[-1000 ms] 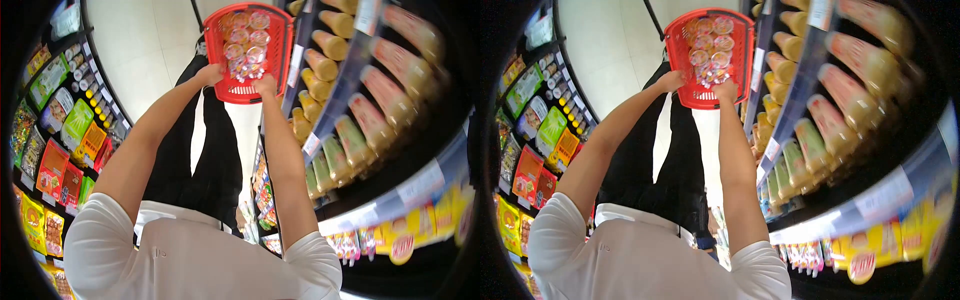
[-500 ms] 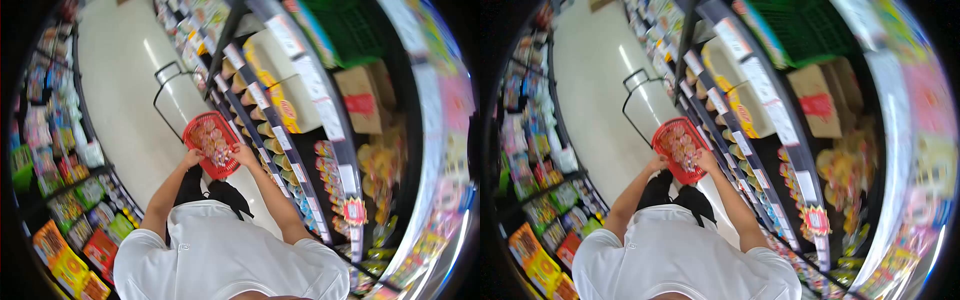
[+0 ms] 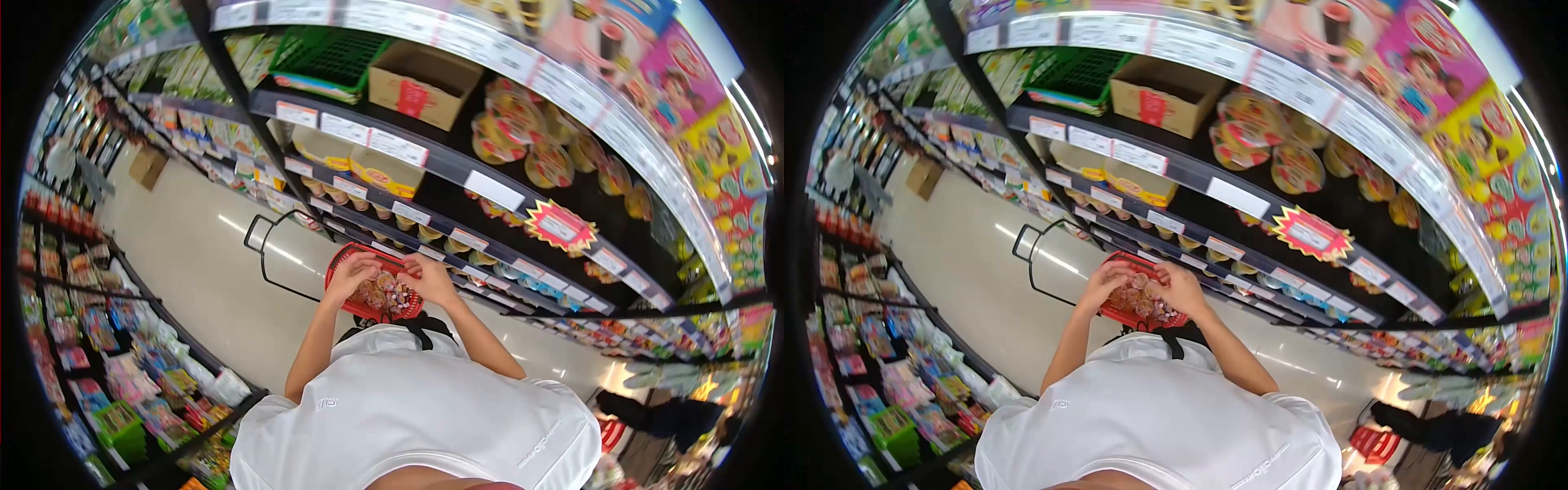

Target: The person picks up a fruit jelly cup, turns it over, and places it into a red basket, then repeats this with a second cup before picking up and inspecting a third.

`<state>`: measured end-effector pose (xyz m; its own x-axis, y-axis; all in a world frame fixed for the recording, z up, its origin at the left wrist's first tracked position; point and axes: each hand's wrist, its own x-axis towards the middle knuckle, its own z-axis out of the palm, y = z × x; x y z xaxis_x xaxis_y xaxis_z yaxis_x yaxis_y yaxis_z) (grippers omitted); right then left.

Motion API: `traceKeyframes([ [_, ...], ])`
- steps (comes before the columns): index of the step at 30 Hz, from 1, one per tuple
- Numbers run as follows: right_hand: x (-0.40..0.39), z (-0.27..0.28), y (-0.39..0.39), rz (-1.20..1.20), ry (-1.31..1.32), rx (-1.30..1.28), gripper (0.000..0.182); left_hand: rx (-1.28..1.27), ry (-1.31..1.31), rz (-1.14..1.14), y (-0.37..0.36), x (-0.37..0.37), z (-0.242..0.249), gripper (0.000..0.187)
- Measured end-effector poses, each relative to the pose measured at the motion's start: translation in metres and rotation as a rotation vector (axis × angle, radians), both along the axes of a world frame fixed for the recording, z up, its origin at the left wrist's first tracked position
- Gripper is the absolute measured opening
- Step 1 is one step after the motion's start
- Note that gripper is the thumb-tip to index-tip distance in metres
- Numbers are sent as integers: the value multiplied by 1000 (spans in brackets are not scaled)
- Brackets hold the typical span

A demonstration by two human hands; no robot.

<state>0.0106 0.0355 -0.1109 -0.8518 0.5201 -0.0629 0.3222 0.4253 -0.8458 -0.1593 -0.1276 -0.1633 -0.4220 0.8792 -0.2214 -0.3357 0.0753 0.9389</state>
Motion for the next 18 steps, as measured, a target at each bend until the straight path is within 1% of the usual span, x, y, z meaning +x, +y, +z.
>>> traceKeyframes([
  [2,7,16,11,-45,61,3,41,69,41,-73,17,1,19,39],
  [4,14,37,19,-110,158,-5,44,96,70,-116,33,4,41,39],
  [6,24,64,26,-141,182,-19,41,124,94,-150,47,6,62,39],
  [8,35,83,32,-164,299,-10,38,224,263,-193,61,10,86,40],
  [10,45,104,38,-201,312,-16,36,230,318,-219,75,13,110,41],
  [13,61,128,48,-217,407,23,34,330,603,-158,93,16,141,40],
  [14,66,137,48,-220,410,19,34,364,645,-108,96,19,155,39],
  [16,75,152,56,-251,504,156,32,367,679,-40,104,21,175,39],
  [17,78,158,60,-282,521,153,30,364,682,-42,109,23,182,39],
  [18,82,168,64,-299,548,210,29,398,701,9,113,24,188,39],
])
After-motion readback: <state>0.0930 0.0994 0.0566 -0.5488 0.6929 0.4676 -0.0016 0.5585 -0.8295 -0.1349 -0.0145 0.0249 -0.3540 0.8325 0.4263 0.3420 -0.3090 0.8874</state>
